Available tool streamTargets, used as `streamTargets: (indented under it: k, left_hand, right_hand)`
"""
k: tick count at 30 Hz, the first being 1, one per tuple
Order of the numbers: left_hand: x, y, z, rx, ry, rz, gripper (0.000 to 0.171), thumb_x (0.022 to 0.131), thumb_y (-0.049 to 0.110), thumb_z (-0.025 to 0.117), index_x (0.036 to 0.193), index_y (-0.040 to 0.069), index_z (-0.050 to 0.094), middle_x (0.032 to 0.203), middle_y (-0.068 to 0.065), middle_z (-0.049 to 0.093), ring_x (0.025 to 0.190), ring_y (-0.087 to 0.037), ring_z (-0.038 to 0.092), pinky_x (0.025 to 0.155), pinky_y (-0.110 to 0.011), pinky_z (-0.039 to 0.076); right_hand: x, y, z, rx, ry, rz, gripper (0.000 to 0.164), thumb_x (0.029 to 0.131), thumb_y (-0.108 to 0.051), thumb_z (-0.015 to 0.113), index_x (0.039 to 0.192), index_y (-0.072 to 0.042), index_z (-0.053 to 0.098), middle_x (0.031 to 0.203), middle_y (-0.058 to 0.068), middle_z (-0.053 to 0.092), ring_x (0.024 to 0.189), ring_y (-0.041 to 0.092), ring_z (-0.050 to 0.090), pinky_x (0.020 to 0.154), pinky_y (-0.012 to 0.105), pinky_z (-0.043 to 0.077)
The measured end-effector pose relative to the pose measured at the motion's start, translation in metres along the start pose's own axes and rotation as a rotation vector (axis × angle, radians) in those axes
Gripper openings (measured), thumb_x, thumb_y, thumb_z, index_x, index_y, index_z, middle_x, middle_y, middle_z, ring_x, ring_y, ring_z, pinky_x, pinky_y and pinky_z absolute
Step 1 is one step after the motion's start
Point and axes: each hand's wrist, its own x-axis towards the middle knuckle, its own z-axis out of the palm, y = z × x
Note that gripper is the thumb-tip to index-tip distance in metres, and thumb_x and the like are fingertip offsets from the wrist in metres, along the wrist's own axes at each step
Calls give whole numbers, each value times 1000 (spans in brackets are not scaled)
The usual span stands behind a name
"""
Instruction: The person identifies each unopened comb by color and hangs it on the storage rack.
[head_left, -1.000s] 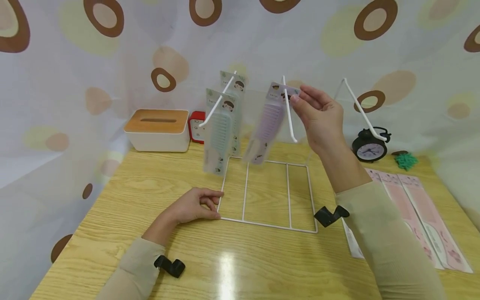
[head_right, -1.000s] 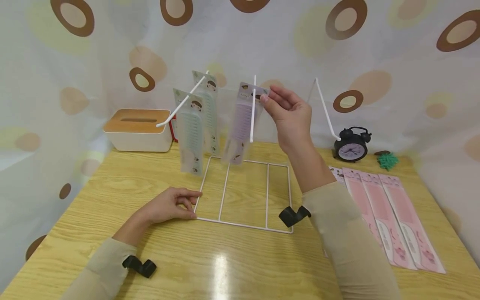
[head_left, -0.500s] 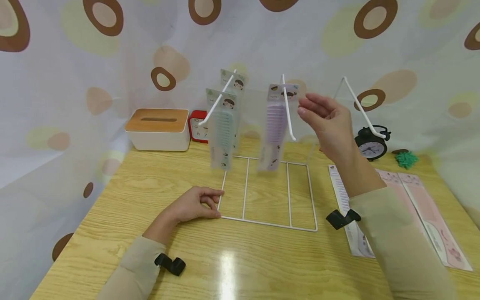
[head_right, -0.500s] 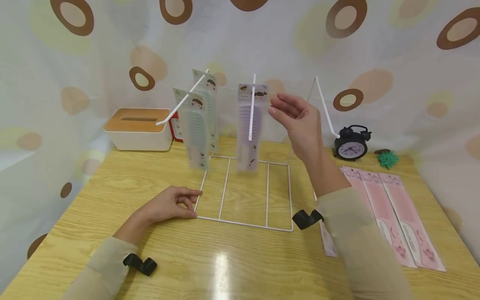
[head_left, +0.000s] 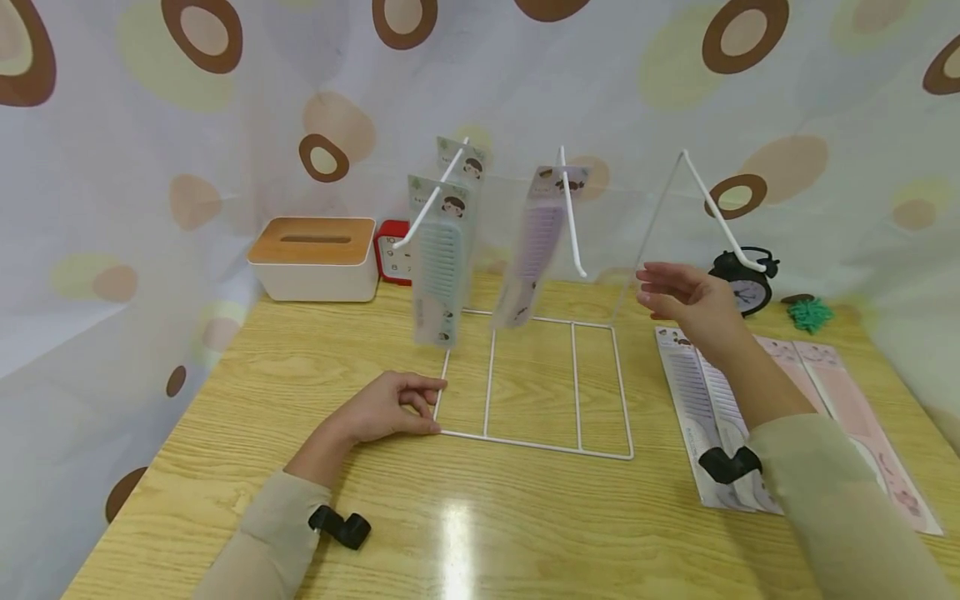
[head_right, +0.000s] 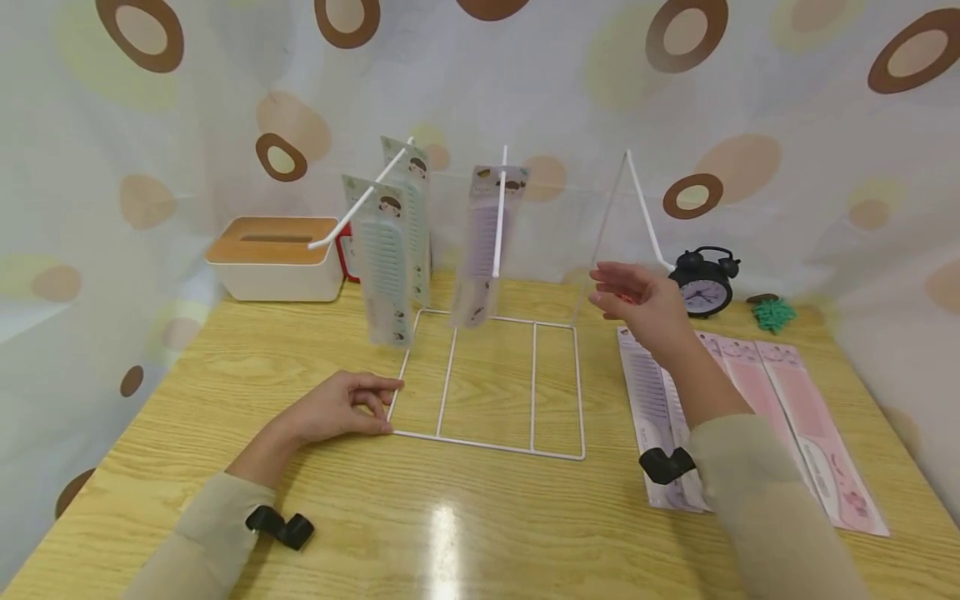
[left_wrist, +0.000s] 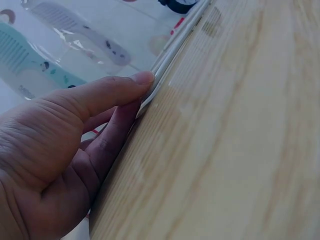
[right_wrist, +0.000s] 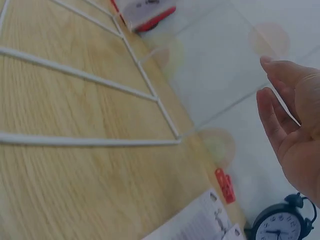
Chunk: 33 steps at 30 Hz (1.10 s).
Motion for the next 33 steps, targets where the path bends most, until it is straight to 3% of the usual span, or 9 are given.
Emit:
streamTargets:
  k: [5, 9, 12, 16, 19, 21, 26, 29, 33]
  left_hand:
    - [1, -1, -1, 14, -1, 0, 67, 83, 10, 82, 143, 0, 53, 103, -11, 68, 85, -12, 67, 81, -21, 50]
    - [3, -1, -1, 19, 1, -1, 67, 83, 11, 82, 143, 1, 53, 104, -11, 68, 86, -12, 67, 81, -22, 50]
    - [3, -2, -2, 15, 2, -4, 67, 83, 10, 82, 142, 1, 54, 105, -12, 67, 86, -13, 67, 81, -22, 51]
    - [2, -4, -1, 9, 0, -6, 67, 83, 10, 82, 142, 1, 54, 106, -12, 67, 86, -13, 67, 81, -23, 51]
    - [1, -5, -1, 6, -1, -10, 67, 82, 11, 82, 142, 1, 54, 105, -12, 67, 86, -13, 67, 81, -23, 51]
    - [1, -5, -1, 7, 0, -12, 67, 82, 11, 82, 142, 1, 54, 105, -12, 68, 86, -13, 67, 81, -22, 51]
    - [1, -3, 0, 21, 9, -11, 66, 82, 11, 83, 142, 2, 55, 103, -10, 68, 86, -13, 68, 83, -22, 50]
    - [2, -3, 0, 27, 12, -10, 65, 82, 11, 83, 141, 2, 56, 102, -10, 68, 86, -13, 68, 85, -23, 50]
    - [1, -3, 0, 27, 13, -12, 64, 82, 11, 83, 140, 2, 57, 102, -10, 67, 85, -13, 68, 84, -23, 50]
  right_hand:
    - [-5, 33, -11, -148, -28, 73, 61, 93, -38, 71, 145, -15, 52, 132, -4, 63, 105, -5, 62, 76, 19, 54]
    - [-7, 54, -20, -337, -91, 95, 56, 95, -35, 69, 143, -11, 54, 139, 12, 60, 120, 18, 59, 77, 20, 52]
    - [-8, 65, -25, -425, -143, 98, 52, 95, -24, 70, 143, -9, 54, 141, 17, 57, 124, 34, 54, 88, 30, 48]
    - [-7, 77, -31, -505, -203, 159, 62, 91, -24, 74, 147, -11, 50, 133, 18, 55, 114, 35, 52, 88, 42, 42]
    - [-4, 83, -36, -602, -250, 180, 76, 87, -39, 78, 150, -11, 46, 118, 18, 58, 99, 31, 54, 77, 38, 44]
    - [-2, 84, -38, -636, -264, 172, 86, 82, -46, 80, 151, -9, 44, 118, 19, 58, 92, 28, 53, 73, 35, 42]
    - [5, 83, -39, -621, -223, 161, 82, 82, -41, 82, 148, -8, 47, 131, 20, 56, 98, 31, 50, 74, 36, 42]
    - [4, 83, -37, -563, -150, 183, 70, 86, -42, 78, 144, -11, 53, 122, 15, 58, 100, 30, 47, 69, 34, 42]
    - [-1, 74, -33, -432, -44, 180, 67, 86, -51, 75, 139, -13, 60, 111, 2, 62, 98, 19, 46, 69, 27, 41]
